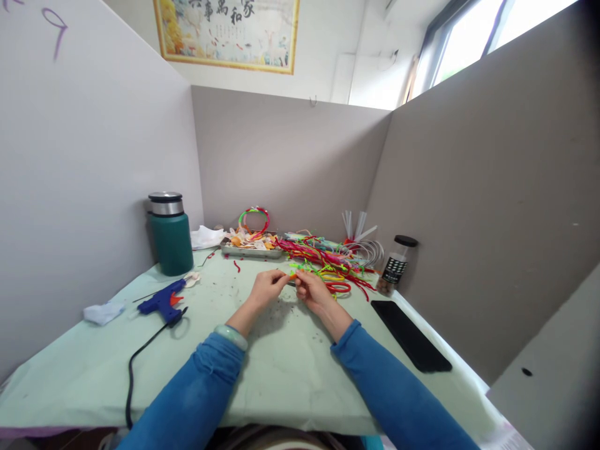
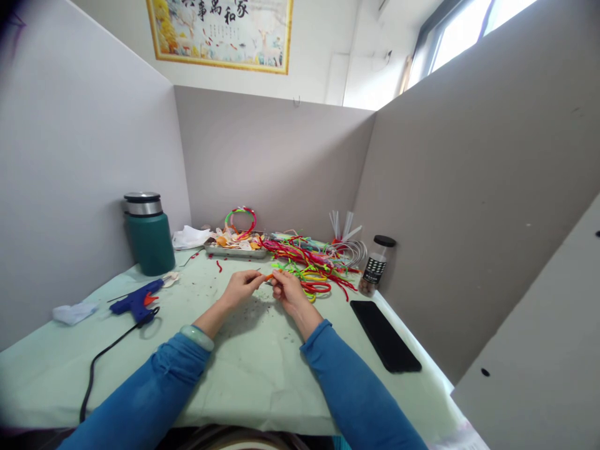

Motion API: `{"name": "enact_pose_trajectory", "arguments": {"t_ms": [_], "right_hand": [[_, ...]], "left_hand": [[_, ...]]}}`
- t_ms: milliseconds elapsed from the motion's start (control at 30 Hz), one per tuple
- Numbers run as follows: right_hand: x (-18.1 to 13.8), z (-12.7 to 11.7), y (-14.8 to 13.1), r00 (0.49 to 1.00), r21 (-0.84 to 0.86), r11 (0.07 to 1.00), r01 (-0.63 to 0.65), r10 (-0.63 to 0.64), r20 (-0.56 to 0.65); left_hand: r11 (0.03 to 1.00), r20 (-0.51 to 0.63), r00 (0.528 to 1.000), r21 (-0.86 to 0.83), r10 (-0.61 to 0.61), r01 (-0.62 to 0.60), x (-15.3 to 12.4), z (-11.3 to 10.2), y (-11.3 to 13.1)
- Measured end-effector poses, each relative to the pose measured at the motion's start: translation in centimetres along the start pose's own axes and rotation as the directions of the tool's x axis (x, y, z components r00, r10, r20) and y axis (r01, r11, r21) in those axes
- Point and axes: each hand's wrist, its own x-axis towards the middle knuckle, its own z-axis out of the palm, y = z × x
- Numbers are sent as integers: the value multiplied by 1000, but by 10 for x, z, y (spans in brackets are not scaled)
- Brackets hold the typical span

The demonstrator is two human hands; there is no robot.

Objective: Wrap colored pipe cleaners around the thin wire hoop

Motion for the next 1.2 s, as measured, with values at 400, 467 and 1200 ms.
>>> {"name": "enact_pose_trajectory", "arguments": {"t_ms": [400,467,1200], "right_hand": [[2,-1,4,995,-70,993,94,-95,-17],[3,-2,3,998,-8,998,65,-65,-26],[6,-5,2,995,185,978,-99,103,-10]], "left_hand": [[979,20,989,-141,-143,145,2,1,-4],[991,-65,996,-127,-54,45,1,2,-3],[923,-196,905,153,379,-353,1,2,-6]]}}
